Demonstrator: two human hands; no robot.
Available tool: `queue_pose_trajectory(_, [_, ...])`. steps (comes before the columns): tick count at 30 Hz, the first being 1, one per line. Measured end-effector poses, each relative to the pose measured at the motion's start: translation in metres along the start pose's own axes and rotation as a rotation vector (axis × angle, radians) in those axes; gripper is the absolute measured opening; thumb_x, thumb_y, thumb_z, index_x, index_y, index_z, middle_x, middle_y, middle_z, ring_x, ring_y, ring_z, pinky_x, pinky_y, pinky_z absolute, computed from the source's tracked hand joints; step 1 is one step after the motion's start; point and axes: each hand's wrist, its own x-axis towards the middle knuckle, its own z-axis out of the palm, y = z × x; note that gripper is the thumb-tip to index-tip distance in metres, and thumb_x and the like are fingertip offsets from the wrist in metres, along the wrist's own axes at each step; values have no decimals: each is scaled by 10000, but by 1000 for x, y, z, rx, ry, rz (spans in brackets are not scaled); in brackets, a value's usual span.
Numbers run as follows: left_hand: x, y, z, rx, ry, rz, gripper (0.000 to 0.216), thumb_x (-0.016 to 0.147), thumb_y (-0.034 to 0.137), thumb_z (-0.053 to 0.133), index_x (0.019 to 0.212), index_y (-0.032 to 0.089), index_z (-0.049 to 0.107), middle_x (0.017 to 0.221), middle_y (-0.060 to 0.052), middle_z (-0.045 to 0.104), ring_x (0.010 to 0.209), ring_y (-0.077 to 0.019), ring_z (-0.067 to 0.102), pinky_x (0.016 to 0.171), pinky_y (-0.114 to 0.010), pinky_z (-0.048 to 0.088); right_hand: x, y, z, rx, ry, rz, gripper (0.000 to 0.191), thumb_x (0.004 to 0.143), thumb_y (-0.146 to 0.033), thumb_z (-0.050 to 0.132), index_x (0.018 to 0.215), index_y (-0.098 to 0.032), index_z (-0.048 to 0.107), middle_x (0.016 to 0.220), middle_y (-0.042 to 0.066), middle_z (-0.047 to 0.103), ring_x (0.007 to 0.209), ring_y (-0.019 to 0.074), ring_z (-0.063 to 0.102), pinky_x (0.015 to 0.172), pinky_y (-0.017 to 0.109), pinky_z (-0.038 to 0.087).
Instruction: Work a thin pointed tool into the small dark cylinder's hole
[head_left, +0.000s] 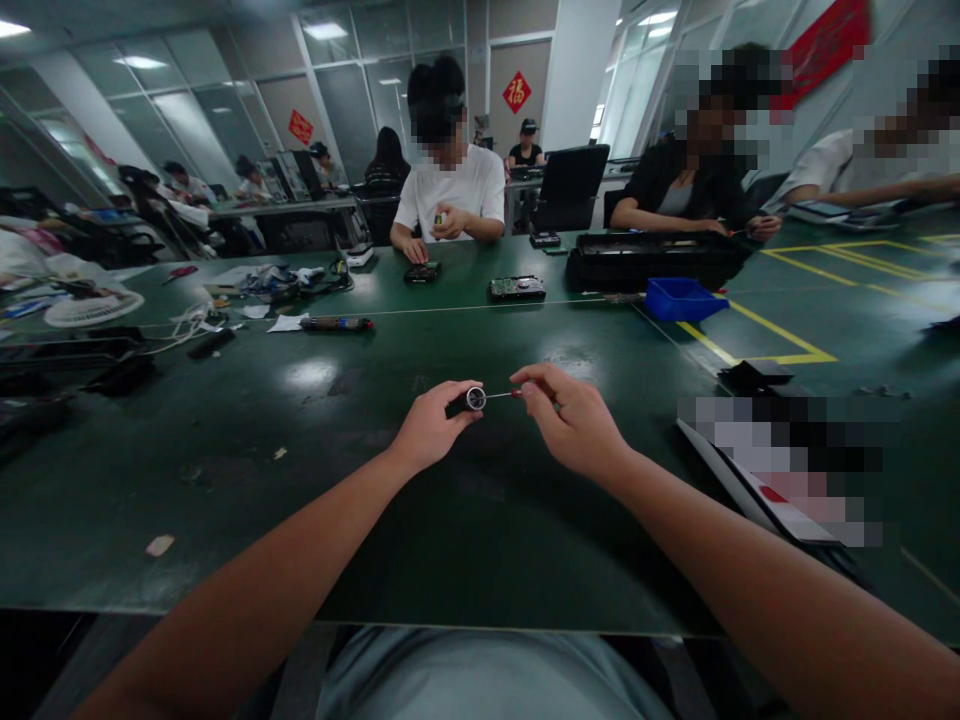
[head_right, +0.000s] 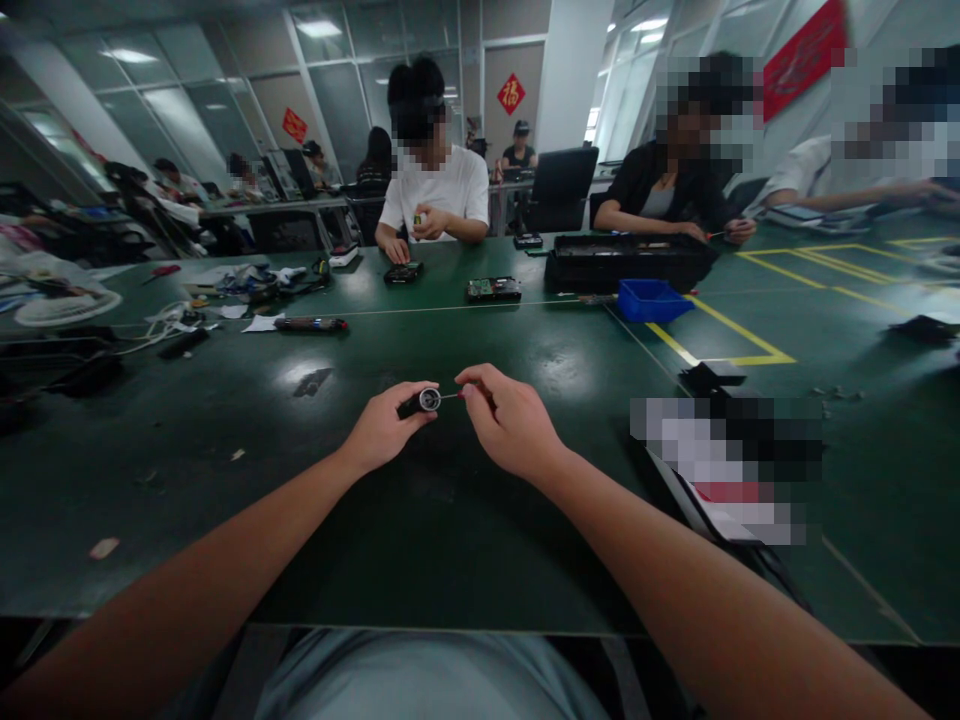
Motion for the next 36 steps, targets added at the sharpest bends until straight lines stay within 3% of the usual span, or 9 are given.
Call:
queue_pose_trajectory(8, [0, 0, 1, 9, -16, 18, 395, 868, 218, 709, 1257, 241, 645, 1251, -51, 673, 1186, -227, 606, 1085, -437, 442, 1, 2, 2, 23, 35, 40, 274, 994, -373, 439, 1044, -206, 650, 707, 11, 657, 580, 153, 571, 571, 290, 391])
queue_pose_trajectory(17, [0, 2, 1, 18, -25, 7, 398, 859, 208, 715, 1250, 240, 650, 1248, -54, 675, 1183, -234, 609, 1083, -445, 444, 1, 2, 2, 29, 38, 50, 231, 949, -264, 464, 1109, -207, 622, 749, 22, 679, 584, 163, 565, 576, 301, 393])
queue_pose_trajectory(22, [0, 2, 1, 12, -17, 24, 397, 855, 206, 722, 1244, 245, 653, 1239, -45, 678, 1171, -227, 613, 1078, -427, 447, 0, 2, 2, 86, 44, 48, 270, 1002, -329, 403, 1017, -212, 646, 769, 22, 669, 623, 160, 580, 598, 305, 409])
queue_pose_trajectory(25, [0, 2, 1, 15, -15, 21, 396, 854, 205, 725, 1242, 238, 653, 1240, -46, 678, 1169, -225, 613, 1072, -423, 449, 0, 4, 5, 96, 84, 53, 254, 1008, -335, 409, 1097, -209, 611, 782, 21, 660, 643, 163, 589, 624, 318, 428])
queue_pose_trajectory(27, [0, 3, 1, 19, -18, 18, 397, 849, 203, 731, 1238, 233, 654, 1232, -48, 681, 1160, -224, 616, 1064, -420, 455, 1, 5, 6, 150, 133, 83, 221, 983, -327, 467, 1131, -205, 579, 809, 27, 665, 683, 173, 614, 652, 328, 459])
queue_pose_trajectory(30, [0, 5, 0, 34, -39, 29, 386, 844, 203, 739, 1222, 231, 665, 1209, -46, 690, 1138, -222, 624, 1047, -413, 463, 5, 9, 6, 303, 161, 147, 172, 945, -358, 547, 995, -202, 600, 829, 43, 685, 762, 189, 659, 708, 346, 507])
queue_pose_trajectory(36, [1, 5, 1, 54, -56, 69, 393, 840, 191, 748, 1224, 220, 668, 1217, -48, 695, 1148, -221, 623, 1044, -404, 455, 11, 20, 10, 527, 189, 252, 251, 942, -419, 545, 905, -188, 636, 776, 34, 670, 718, 170, 641, 716, 348, 519])
